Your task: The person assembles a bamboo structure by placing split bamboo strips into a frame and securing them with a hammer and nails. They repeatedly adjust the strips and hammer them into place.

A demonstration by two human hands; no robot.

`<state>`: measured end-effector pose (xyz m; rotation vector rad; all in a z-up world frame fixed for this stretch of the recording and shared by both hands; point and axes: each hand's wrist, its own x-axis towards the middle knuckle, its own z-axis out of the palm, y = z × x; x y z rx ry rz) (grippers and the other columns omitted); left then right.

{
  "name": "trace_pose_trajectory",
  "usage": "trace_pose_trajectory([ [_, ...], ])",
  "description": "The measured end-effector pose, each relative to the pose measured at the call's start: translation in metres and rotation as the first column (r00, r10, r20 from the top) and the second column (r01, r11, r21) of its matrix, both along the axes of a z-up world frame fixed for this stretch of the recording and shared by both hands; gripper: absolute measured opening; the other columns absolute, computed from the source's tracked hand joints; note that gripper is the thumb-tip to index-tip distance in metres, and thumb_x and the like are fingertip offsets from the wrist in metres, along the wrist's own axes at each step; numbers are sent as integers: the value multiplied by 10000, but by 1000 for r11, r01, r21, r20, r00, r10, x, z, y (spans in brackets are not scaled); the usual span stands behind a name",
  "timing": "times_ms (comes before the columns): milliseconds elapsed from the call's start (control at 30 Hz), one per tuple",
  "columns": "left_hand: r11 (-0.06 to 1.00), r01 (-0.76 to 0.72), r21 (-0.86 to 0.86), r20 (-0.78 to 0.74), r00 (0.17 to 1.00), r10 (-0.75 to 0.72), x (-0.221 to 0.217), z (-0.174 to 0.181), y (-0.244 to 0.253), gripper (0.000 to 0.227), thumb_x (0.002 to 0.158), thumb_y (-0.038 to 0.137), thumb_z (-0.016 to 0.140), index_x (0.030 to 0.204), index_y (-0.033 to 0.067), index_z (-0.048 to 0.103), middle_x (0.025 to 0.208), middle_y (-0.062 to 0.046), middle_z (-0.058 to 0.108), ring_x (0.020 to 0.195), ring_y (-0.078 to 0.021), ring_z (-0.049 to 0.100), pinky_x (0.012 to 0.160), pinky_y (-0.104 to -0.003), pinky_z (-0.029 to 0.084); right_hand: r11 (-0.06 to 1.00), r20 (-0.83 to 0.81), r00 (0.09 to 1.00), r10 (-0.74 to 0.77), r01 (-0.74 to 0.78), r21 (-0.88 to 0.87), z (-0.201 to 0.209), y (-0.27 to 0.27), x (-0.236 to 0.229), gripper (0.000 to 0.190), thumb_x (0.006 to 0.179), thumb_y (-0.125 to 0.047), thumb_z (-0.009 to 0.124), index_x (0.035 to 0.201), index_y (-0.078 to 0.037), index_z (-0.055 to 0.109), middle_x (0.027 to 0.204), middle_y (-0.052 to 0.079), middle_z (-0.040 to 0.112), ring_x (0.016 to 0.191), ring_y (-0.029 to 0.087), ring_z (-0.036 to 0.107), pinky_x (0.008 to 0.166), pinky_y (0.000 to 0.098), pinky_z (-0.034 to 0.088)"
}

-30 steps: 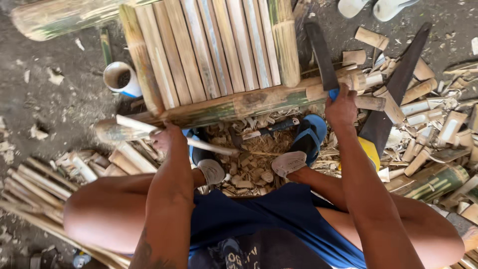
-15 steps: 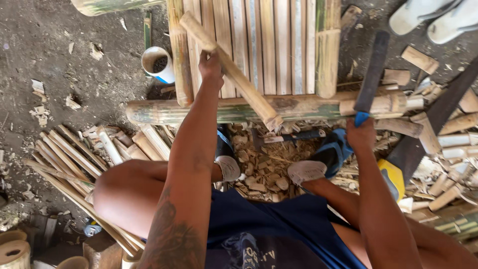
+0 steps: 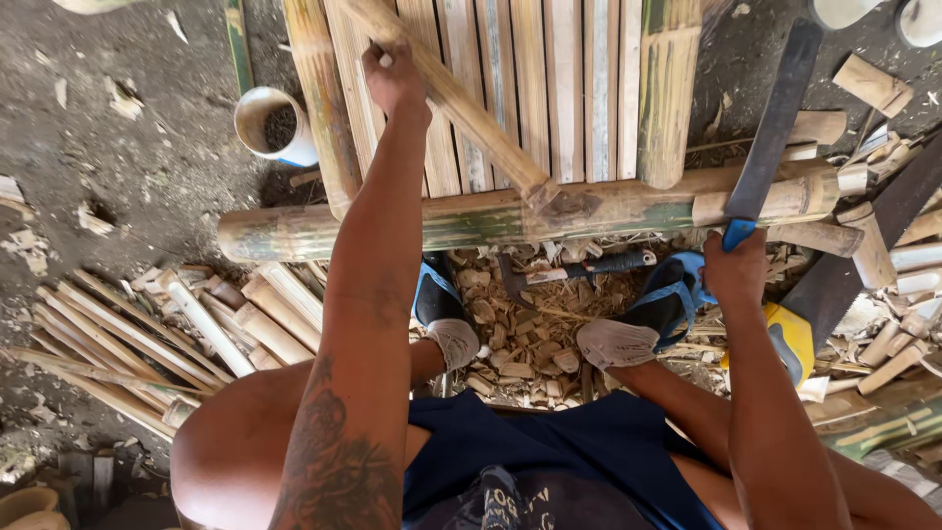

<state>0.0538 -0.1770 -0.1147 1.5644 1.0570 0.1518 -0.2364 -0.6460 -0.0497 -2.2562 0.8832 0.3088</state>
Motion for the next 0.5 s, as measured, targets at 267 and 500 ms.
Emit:
trace_pose_trajectory([
  [267,995,4,101,-86,996,5,-2,1,9,399,905,322,747,1267,201,633,1200,-118,755,1024,-277,728,824,-453,618,1000,-24,1000,9,-10,-7,-14,-8,-3,415,1013,-296,670,1118,46,460,759,199,685,616,324,714,609,464,578],
  [500,503,695,514,140,511,-848,-73,17,-170,712,1166,310,509,1615,-116,159,1502,-425,413,1313,-480,489,1116,-590,417,997,283,957,65,-55,-46,-16,-34,-23,333,987,-287,760,1052,-7,592,764,146,657,685,307,671,654,456,523],
])
